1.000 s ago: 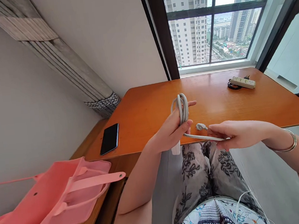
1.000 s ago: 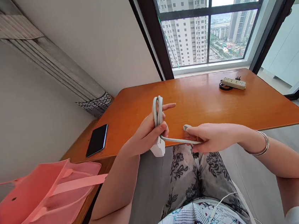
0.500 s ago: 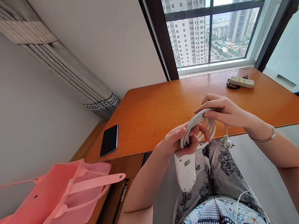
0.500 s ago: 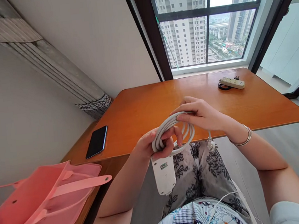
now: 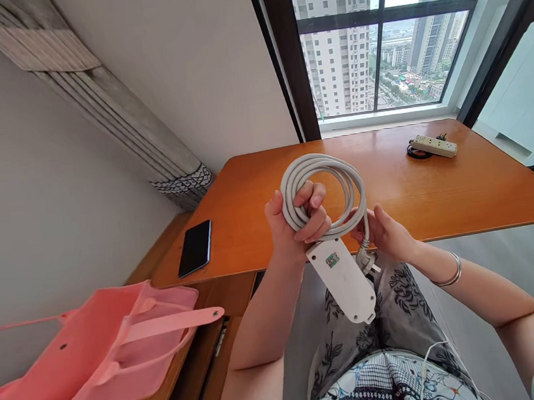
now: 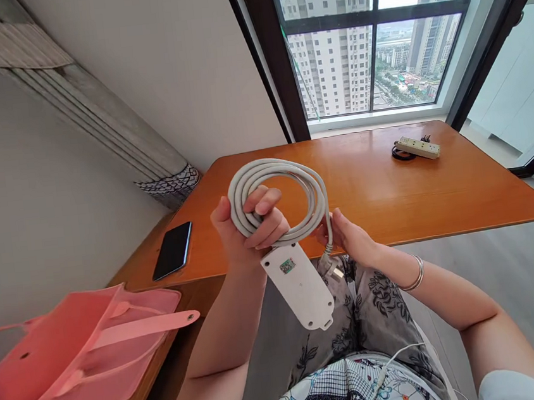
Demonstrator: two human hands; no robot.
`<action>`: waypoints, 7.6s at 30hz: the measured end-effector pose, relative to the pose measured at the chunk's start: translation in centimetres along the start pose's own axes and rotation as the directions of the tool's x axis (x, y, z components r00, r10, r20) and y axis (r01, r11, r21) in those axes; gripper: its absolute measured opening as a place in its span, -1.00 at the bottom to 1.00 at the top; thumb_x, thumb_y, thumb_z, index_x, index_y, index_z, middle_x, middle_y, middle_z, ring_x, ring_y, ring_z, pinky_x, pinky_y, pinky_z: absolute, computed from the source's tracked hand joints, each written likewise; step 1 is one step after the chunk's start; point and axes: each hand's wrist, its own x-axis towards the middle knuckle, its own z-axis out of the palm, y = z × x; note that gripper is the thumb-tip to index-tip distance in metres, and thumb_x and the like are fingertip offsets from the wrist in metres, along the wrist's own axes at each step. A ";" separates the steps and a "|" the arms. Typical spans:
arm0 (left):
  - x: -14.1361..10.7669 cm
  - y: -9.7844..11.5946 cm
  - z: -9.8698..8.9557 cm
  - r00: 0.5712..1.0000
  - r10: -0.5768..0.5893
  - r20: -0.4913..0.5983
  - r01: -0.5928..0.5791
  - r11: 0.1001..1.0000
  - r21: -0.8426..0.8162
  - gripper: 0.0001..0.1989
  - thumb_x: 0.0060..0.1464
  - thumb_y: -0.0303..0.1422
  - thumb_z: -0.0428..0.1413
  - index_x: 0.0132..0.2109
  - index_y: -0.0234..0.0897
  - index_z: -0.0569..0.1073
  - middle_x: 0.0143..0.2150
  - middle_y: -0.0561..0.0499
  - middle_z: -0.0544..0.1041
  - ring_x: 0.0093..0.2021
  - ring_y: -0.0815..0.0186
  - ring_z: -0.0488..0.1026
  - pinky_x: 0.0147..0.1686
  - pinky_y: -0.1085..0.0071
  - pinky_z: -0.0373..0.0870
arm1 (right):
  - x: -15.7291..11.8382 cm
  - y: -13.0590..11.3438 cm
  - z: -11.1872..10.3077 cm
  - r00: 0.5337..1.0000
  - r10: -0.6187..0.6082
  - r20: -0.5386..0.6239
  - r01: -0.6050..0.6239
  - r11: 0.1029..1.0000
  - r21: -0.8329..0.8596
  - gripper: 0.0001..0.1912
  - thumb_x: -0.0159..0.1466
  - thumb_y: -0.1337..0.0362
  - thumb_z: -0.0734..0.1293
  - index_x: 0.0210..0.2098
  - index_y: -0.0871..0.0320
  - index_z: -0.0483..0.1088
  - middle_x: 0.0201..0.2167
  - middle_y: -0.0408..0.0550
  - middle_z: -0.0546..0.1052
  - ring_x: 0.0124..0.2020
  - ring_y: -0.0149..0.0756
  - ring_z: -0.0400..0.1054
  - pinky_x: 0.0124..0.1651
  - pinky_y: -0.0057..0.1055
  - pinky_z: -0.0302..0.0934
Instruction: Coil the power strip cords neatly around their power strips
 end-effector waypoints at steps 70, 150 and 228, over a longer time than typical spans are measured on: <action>-1.3 -2.7 -0.9 0.842 -0.485 0.235 0.329 0.808 0.488 -0.47 0.04 0.10 0.19 -0.39 -0.25 0.20 -0.51 0.18 0.14 -0.71 0.59 0.02 -0.75 0.53 -0.13 | 3.5 -1.8 -3.2 0.984 0.163 -0.073 -0.161 0.987 0.029 -0.65 0.11 0.00 0.43 -0.53 0.18 0.46 -0.56 -0.13 0.51 -0.48 -0.35 0.36 -0.37 -0.42 0.27; -0.8 -1.4 -1.3 0.982 -0.134 -0.130 0.144 0.987 0.070 -0.46 0.11 -0.02 0.13 -0.51 -0.24 0.02 -0.61 0.24 0.08 -0.81 0.64 -0.18 -0.78 0.56 -0.12 | -3.2 1.6 -8.0 0.766 -0.522 0.376 0.471 0.058 -0.880 -0.73 0.31 0.48 0.13 -0.10 0.14 0.37 -0.45 -0.07 0.42 -0.42 -0.27 0.23 -0.35 -0.34 0.19; 1.1 -2.1 2.9 0.938 0.089 -0.336 -0.025 0.981 0.190 -0.37 0.25 0.08 -0.03 -0.62 -0.26 0.10 -0.72 0.23 -0.17 -0.71 0.52 -0.16 -0.60 0.50 0.16 | -0.8 3.0 -4.6 0.949 -0.250 -0.191 0.154 0.898 -0.412 -0.46 0.27 -0.26 0.25 -0.13 0.07 0.41 -0.27 -0.05 0.49 -0.25 -0.28 0.36 -0.17 -0.32 0.30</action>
